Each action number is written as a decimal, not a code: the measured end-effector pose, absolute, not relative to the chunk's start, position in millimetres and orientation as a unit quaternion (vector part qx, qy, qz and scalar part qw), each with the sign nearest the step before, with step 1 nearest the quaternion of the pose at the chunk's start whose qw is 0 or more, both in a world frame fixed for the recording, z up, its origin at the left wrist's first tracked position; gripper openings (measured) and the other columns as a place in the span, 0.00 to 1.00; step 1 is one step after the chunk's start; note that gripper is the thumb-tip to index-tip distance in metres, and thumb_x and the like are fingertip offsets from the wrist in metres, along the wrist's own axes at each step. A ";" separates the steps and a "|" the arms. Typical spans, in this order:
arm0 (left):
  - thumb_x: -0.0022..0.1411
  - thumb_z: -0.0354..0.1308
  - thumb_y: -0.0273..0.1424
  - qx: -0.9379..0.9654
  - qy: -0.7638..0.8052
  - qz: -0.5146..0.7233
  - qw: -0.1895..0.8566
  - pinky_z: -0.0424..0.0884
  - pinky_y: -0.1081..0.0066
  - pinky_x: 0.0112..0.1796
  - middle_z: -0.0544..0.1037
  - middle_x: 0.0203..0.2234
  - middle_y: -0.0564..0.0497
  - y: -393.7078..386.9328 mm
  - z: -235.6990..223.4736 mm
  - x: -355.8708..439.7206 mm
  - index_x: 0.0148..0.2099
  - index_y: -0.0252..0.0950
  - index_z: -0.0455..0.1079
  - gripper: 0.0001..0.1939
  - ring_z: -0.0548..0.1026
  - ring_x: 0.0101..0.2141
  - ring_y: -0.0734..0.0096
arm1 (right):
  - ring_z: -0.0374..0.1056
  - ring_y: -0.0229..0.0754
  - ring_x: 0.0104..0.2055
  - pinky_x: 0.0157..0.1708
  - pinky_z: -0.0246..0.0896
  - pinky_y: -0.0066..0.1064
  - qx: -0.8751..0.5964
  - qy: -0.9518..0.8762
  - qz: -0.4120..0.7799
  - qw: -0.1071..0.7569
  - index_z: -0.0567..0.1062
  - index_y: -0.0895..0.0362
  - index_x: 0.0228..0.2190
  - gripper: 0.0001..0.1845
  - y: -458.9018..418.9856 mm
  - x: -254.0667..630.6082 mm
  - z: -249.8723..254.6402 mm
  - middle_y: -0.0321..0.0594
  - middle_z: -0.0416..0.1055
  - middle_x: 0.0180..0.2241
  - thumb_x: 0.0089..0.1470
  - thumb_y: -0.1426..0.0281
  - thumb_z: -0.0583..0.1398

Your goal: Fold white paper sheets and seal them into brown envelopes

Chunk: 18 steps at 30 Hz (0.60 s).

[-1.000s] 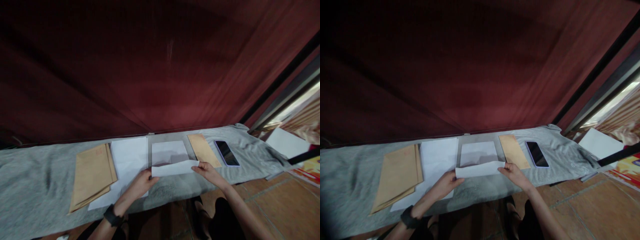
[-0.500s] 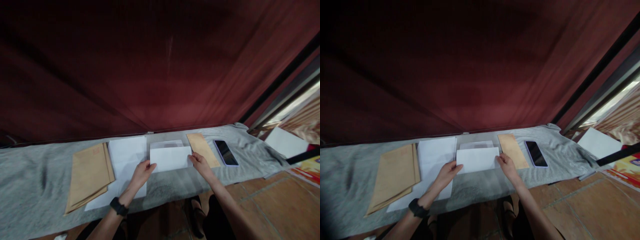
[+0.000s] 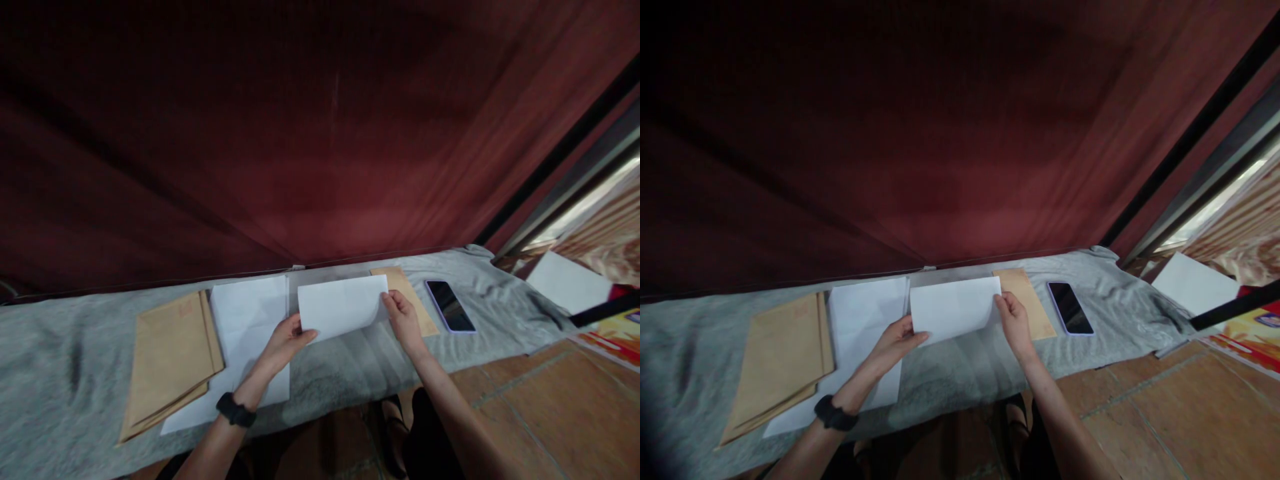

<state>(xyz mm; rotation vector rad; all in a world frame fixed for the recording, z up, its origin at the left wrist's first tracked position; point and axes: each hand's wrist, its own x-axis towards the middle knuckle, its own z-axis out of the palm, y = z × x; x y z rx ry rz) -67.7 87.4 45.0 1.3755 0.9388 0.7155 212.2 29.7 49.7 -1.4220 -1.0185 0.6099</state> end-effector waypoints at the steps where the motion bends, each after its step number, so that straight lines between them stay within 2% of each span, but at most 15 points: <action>1: 0.49 0.69 0.46 0.599 0.398 0.313 0.620 0.72 0.59 0.47 0.82 0.44 0.43 86.5 46.8 -67.3 0.49 0.33 0.73 0.29 0.78 0.45 0.55 | 0.60 0.38 0.29 0.30 0.57 0.28 -0.600 -0.431 0.258 0.623 0.73 0.56 0.30 0.22 28.9 212.8 57.1 0.33 0.67 0.25 0.56 0.49 0.58; 4: 0.55 0.66 0.44 0.642 0.383 0.309 0.587 0.71 0.60 0.49 0.81 0.45 0.44 80.4 50.9 -63.7 0.49 0.35 0.74 0.24 0.77 0.47 0.55 | 0.62 0.38 0.31 0.33 0.58 0.28 -0.572 -0.398 0.224 0.682 0.75 0.57 0.33 0.20 26.3 215.5 79.4 0.33 0.70 0.27 0.56 0.51 0.61; 6: 0.59 0.63 0.44 0.678 0.391 0.322 0.533 0.70 0.63 0.49 0.82 0.41 0.47 73.7 54.4 -59.8 0.46 0.36 0.75 0.19 0.77 0.46 0.58 | 0.61 0.37 0.29 0.31 0.57 0.28 -0.558 -0.374 0.203 0.712 0.74 0.56 0.32 0.20 24.2 218.1 93.5 0.33 0.70 0.27 0.55 0.51 0.62; 10: 0.63 0.57 0.45 0.669 0.418 0.397 0.469 0.69 0.72 0.36 0.77 0.29 0.53 60.6 70.6 -53.4 0.37 0.36 0.72 0.16 0.74 0.34 0.68 | 0.62 0.36 0.28 0.30 0.57 0.28 -0.514 -0.365 0.203 0.749 0.74 0.54 0.34 0.19 19.0 225.1 116.1 0.32 0.71 0.28 0.55 0.51 0.62; 14: 0.63 0.56 0.46 0.620 0.430 0.463 0.465 0.65 0.76 0.31 0.72 0.26 0.56 63.6 84.1 -53.8 0.36 0.37 0.68 0.16 0.69 0.29 0.73 | 0.67 0.38 0.31 0.32 0.61 0.29 -0.505 -0.400 0.290 0.707 0.74 0.52 0.45 0.24 16.5 227.0 119.7 0.35 0.74 0.33 0.52 0.51 0.64; 18: 0.62 0.56 0.43 0.615 0.476 0.434 0.455 0.62 0.75 0.28 0.68 0.23 0.57 81.8 64.3 -55.6 0.33 0.38 0.65 0.14 0.67 0.26 0.72 | 0.65 0.37 0.27 0.27 0.58 0.27 -0.565 -0.370 0.408 0.614 0.71 0.53 0.50 0.31 20.4 220.0 92.8 0.32 0.72 0.28 0.47 0.53 0.66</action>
